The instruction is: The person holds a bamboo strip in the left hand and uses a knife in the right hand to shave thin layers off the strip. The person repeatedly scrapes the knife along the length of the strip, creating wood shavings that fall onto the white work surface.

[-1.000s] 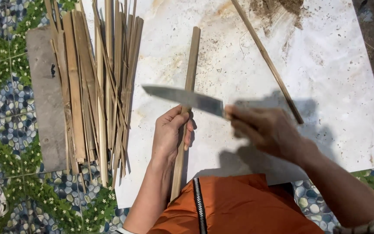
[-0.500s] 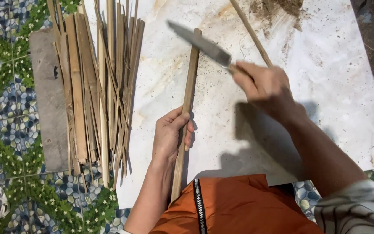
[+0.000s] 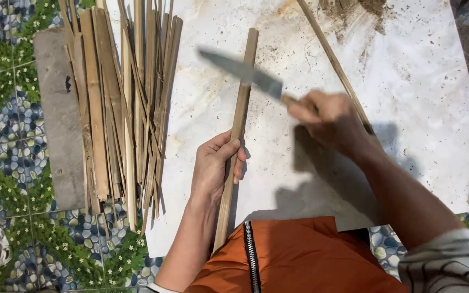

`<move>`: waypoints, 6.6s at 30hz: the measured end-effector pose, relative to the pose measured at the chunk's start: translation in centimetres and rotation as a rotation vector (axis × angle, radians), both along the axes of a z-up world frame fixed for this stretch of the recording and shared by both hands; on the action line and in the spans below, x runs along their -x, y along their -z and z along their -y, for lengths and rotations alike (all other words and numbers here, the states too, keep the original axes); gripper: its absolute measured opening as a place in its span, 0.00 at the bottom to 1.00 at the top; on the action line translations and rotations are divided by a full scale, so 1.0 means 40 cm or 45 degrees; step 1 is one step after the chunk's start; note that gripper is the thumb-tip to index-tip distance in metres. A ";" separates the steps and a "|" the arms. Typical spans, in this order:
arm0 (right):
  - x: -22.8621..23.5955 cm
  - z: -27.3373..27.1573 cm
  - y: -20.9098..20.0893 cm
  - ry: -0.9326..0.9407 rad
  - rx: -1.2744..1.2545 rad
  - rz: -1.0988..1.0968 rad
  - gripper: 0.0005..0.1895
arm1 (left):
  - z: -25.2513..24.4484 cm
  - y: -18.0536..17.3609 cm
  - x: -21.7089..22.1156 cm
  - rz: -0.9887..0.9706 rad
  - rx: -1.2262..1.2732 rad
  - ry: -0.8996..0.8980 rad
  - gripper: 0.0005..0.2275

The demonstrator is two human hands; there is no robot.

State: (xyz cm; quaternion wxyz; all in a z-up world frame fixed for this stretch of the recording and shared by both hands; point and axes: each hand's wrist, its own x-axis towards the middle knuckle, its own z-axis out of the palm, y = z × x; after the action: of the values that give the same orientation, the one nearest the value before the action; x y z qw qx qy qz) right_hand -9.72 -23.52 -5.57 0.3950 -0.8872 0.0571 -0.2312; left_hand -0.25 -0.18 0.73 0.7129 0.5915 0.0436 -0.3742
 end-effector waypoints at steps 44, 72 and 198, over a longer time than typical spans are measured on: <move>0.045 -0.006 -0.145 0.293 -0.327 -0.198 0.14 | -0.010 -0.116 -0.013 -0.066 0.009 0.149 0.19; 0.096 -0.164 -0.317 0.434 -0.430 -0.157 0.15 | -0.189 -0.135 0.040 0.019 0.102 0.082 0.21; 0.102 -0.128 -0.187 0.179 -0.375 -0.242 0.07 | -0.125 -0.014 -0.041 -0.015 0.116 0.179 0.20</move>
State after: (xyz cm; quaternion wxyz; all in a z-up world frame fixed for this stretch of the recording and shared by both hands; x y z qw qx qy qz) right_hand -13.80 -18.39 1.93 0.4965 -0.8315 0.1891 -0.1625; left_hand 1.39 4.82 1.29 0.7107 0.5580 -0.0107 -0.4283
